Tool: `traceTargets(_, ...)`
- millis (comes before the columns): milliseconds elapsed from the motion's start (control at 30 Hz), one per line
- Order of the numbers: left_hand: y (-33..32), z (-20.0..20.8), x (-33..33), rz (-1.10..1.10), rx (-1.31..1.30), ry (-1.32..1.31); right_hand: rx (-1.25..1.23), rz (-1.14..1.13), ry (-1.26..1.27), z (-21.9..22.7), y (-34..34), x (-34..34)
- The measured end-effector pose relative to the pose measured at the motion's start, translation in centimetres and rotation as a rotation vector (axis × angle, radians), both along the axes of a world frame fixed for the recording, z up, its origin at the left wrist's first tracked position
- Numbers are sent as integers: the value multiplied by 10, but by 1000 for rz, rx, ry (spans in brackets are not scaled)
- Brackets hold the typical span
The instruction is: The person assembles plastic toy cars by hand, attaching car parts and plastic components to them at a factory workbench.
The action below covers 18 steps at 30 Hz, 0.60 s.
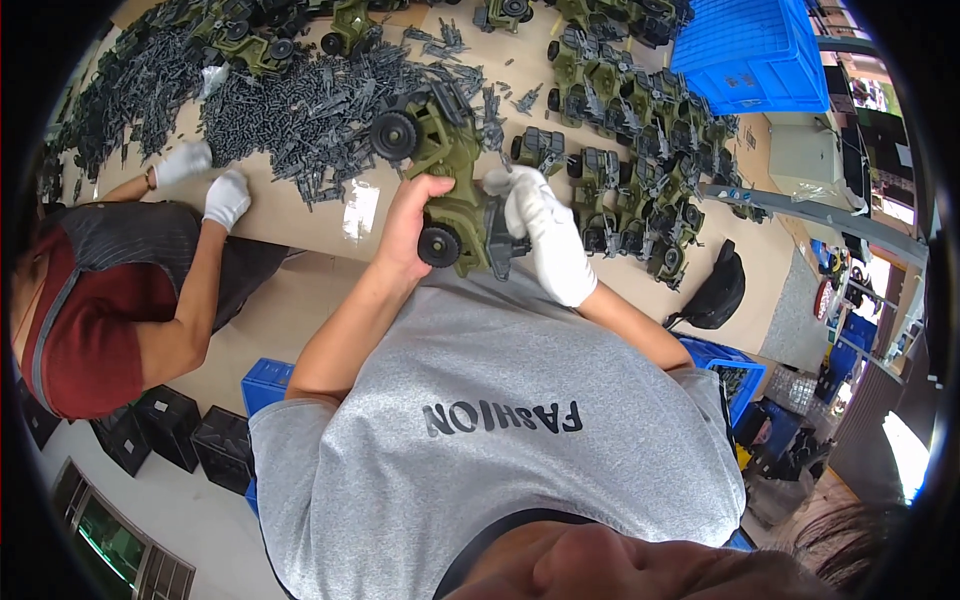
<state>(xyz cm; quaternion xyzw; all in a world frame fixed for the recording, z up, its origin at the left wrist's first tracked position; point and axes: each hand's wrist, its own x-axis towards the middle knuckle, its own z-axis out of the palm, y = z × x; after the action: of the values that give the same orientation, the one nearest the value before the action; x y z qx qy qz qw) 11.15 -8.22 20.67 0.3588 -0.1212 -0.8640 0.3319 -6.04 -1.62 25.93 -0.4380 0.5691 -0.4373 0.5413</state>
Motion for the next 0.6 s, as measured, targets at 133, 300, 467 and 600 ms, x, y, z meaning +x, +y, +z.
traceTargets(133,-4,18,-1,-66,-110,-6,266,-232,-616,-5,1,-2)
traceTargets(300,2,32,-6,-73,-147,-99,415,-245,-652,-1,1,1)
traceTargets(467,10,50,-11,-80,-171,-163,333,-305,-726,-2,12,2)
traceTargets(600,12,49,-22,-123,-156,-224,15,-152,-150,-29,25,-10)
